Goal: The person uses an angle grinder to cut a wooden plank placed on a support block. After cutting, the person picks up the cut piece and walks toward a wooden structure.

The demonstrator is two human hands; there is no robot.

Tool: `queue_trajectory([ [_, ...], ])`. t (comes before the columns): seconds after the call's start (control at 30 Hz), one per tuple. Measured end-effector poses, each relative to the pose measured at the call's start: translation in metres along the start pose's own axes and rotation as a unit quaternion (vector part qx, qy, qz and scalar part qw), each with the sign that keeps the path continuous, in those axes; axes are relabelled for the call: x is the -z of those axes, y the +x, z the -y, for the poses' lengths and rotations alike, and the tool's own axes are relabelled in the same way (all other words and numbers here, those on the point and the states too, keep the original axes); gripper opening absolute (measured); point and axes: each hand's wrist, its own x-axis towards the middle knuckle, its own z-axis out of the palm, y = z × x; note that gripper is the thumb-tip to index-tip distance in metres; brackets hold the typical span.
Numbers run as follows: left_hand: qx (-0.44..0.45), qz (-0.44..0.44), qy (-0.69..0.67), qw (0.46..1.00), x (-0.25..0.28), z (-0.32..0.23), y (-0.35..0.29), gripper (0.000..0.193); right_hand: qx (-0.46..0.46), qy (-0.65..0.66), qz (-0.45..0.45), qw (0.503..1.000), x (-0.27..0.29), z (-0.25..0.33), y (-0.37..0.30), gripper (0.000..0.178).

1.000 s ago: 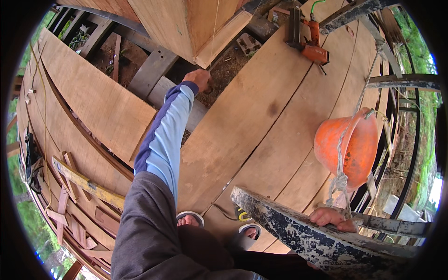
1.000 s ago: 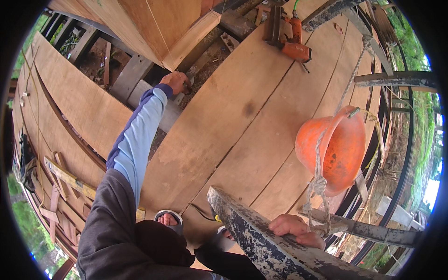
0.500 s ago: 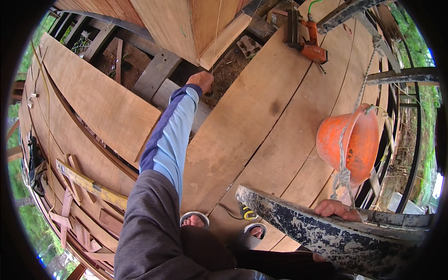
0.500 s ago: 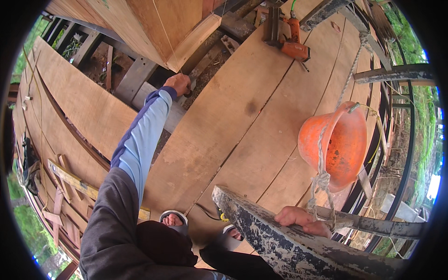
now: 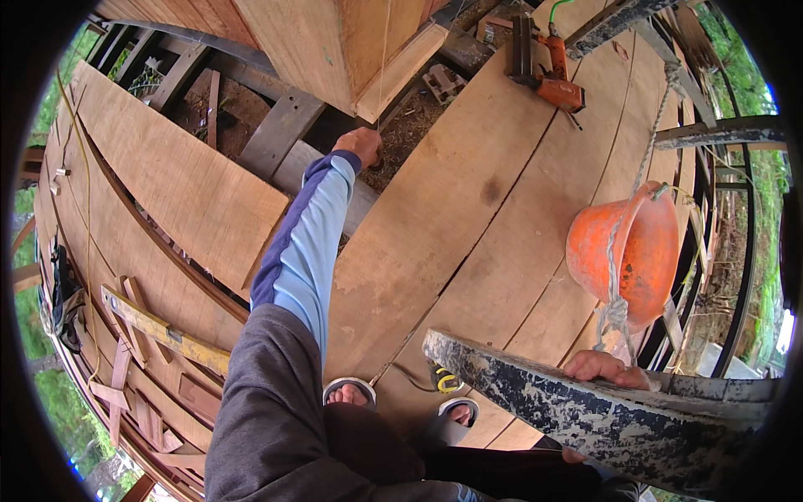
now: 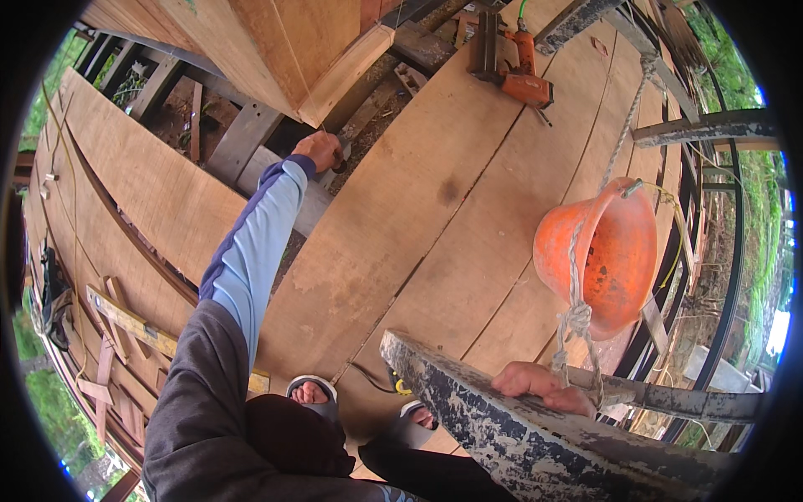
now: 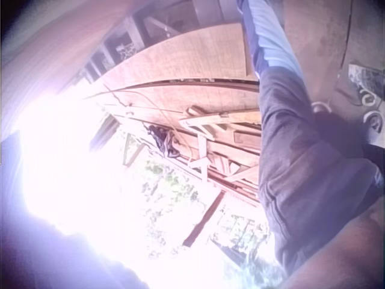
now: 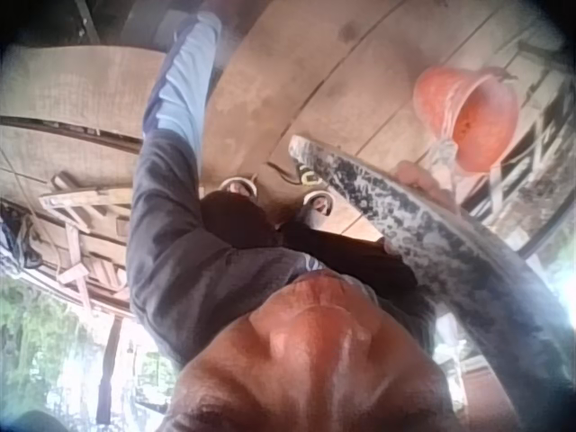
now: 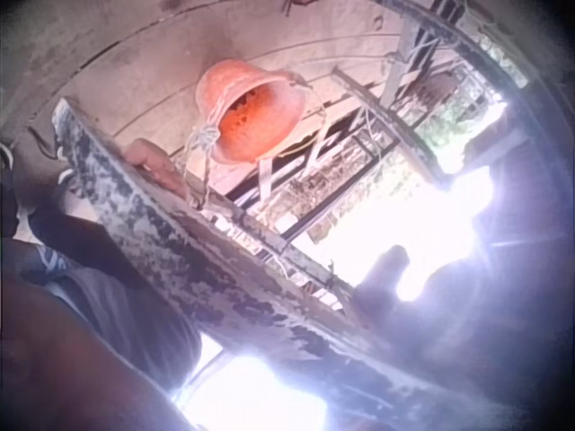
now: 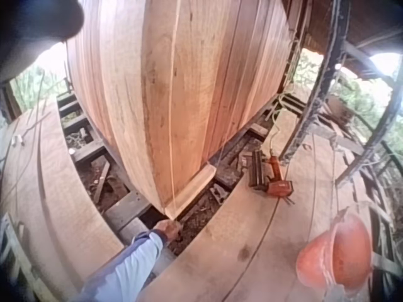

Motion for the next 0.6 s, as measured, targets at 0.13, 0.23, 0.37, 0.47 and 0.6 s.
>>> queue_trajectory([
  [0.13, -0.018, -0.018, 0.010, 1.000, 0.002, 0.001, -0.008, 0.021, 0.005, 0.000, 0.003, 1.000, 0.004, 0.001, 0.004, 0.048],
  [0.23, -0.013, -0.007, -0.007, 1.000, 0.007, -0.008, -0.007, 0.020, 0.004, -0.006, 0.001, 1.000, 0.003, 0.004, 0.008, 0.048],
  [0.37, -0.022, -0.024, -0.028, 0.999, 0.008, -0.009, -0.011, 0.018, 0.005, -0.005, 0.002, 1.000, 0.003, 0.005, 0.008, 0.047],
  [0.47, -0.026, -0.028, -0.033, 0.999, 0.006, -0.006, -0.011, 0.018, 0.006, -0.007, 0.004, 1.000, 0.002, 0.005, 0.008, 0.047],
  [0.6, -0.050, -0.037, -0.058, 0.996, 0.006, -0.003, -0.010, 0.019, 0.005, -0.010, 0.002, 1.000, 0.000, 0.007, 0.006, 0.047],
])
